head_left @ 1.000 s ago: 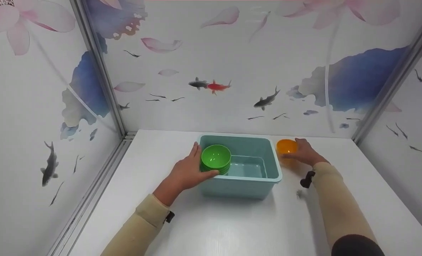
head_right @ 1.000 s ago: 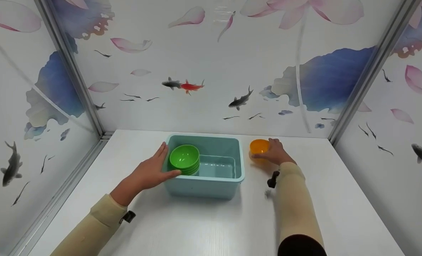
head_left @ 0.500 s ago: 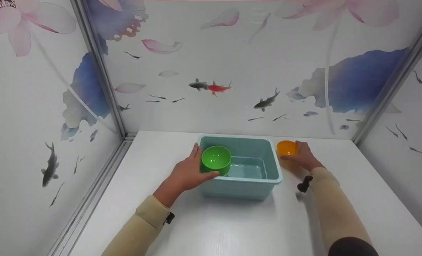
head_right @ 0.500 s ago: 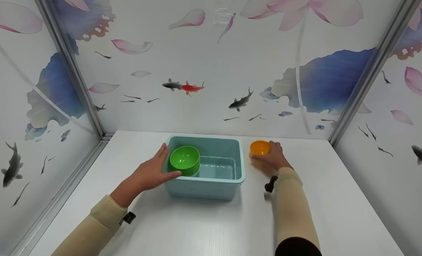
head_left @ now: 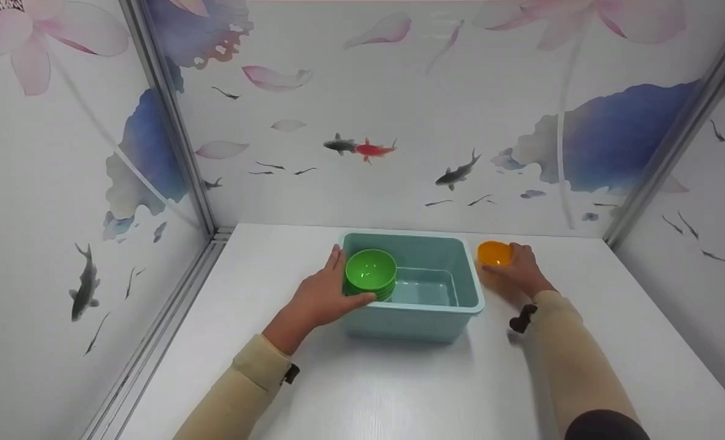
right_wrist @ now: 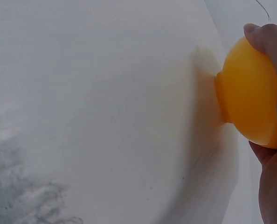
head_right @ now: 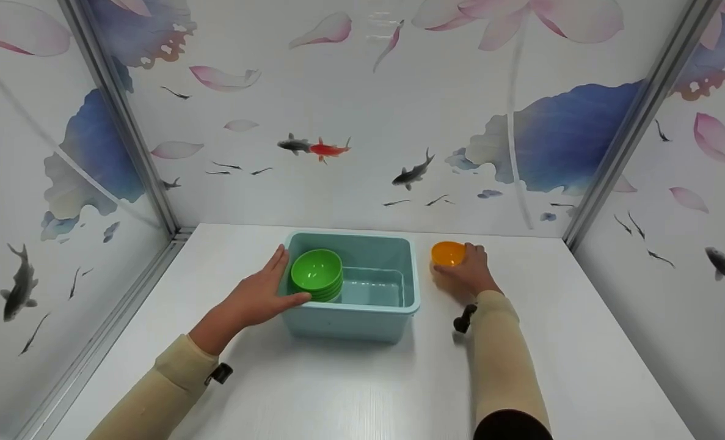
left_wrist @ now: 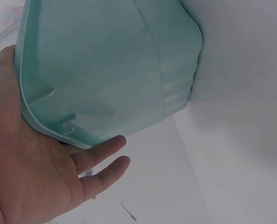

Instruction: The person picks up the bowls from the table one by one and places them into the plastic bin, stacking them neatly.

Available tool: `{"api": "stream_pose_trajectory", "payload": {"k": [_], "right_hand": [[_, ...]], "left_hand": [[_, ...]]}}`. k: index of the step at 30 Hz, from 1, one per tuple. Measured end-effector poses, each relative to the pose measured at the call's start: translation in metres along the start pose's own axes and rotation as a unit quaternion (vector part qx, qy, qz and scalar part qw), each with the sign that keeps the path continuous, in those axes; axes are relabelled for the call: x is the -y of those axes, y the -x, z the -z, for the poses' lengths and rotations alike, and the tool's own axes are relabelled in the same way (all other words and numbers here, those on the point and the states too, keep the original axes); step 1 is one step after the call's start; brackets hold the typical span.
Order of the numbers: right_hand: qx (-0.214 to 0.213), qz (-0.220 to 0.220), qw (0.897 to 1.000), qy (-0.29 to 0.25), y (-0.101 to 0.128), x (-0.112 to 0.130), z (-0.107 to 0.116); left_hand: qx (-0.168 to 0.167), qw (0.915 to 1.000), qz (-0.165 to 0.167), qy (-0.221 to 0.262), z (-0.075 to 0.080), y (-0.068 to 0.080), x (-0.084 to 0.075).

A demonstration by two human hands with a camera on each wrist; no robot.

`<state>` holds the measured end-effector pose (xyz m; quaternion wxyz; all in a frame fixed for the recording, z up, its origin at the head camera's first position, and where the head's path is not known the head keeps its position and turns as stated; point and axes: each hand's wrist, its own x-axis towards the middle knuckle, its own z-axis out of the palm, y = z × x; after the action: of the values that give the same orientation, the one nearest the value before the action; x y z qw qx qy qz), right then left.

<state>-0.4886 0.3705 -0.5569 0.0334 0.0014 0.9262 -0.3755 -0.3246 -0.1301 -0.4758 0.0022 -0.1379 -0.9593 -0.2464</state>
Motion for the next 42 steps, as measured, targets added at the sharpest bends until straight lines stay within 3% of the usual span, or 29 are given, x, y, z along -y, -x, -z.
{"api": "stream_pose_trajectory", "payload": {"k": [5,18,42], "right_hand": [[-0.01,-0.001,1.0,-0.014,-0.001,-0.003,-0.002],[-0.02,0.036,0.999,0.008,0.007,0.003,0.005],[-0.02,0.141,0.989,-0.027,0.052,0.066,0.041]], "left_hand": [[-0.002,1.0,-0.001,0.002,0.0,-0.001,0.0],[0.0,1.0,0.003,0.002,-0.001,0.0,-0.001],[-0.008,0.9999,-0.008,-0.001,-0.001,0.0,-0.001]]}}
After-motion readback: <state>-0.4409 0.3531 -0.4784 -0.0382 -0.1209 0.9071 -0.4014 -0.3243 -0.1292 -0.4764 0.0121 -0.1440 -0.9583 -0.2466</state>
